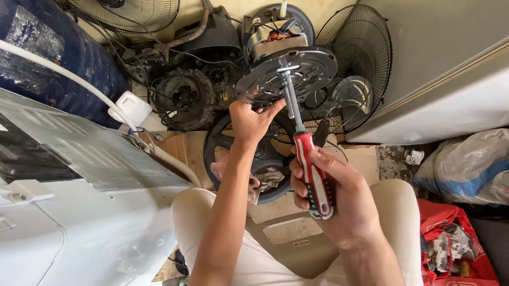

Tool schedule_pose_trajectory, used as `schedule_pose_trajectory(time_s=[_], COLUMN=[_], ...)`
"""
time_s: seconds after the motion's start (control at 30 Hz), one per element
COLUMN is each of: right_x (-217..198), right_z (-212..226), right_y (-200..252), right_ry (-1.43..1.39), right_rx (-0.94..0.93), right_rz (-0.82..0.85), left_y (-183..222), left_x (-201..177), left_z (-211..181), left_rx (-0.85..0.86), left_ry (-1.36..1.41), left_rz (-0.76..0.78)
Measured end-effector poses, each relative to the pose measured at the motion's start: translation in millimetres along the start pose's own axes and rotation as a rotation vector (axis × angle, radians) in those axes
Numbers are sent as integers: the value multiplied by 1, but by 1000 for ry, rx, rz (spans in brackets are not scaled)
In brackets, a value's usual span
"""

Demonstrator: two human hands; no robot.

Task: Disassembling a motor assembly by removing screws with a screwdriver and collecting the hardware in a plastic bag.

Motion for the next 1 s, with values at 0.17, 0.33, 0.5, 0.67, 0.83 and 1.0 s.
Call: schedule_pose_trajectory(time_s=[0.17, 0.33, 0.5, 0.67, 0.83, 1.0], right_x=[-52, -87, -81, -74, -88, -77], right_z=[6, 39, 61, 36, 24, 27], right_y=[8, -19, -68, -99, -116, -113], right_ry=[338, 357, 572, 503, 568, 599], right_rx=[-186, -568, -754, -793, -840, -903], right_rz=[-7, -208, -187, -10, 44, 49], left_y=[3, 9, 17, 17, 30, 25], left_x=[-5, -9, -17, -34, -35, -52], left_z=[-1, -8, -23, -37, -20, -36], left_rx=[-46, -94, -35, -21, 19, 34], left_ry=[32, 24, 36, 123, -30, -34], left_rz=[23, 26, -17, -48, -122, -183])
Point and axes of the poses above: each hand's wrist, its own y-axis away from the middle knuckle, its own x-axis out of the palm, z = x × y, the point moved 4 cm from there along -y, towards the middle knuckle, and after that the axes turned 9 degrees about -x, right-handed, at the moved point
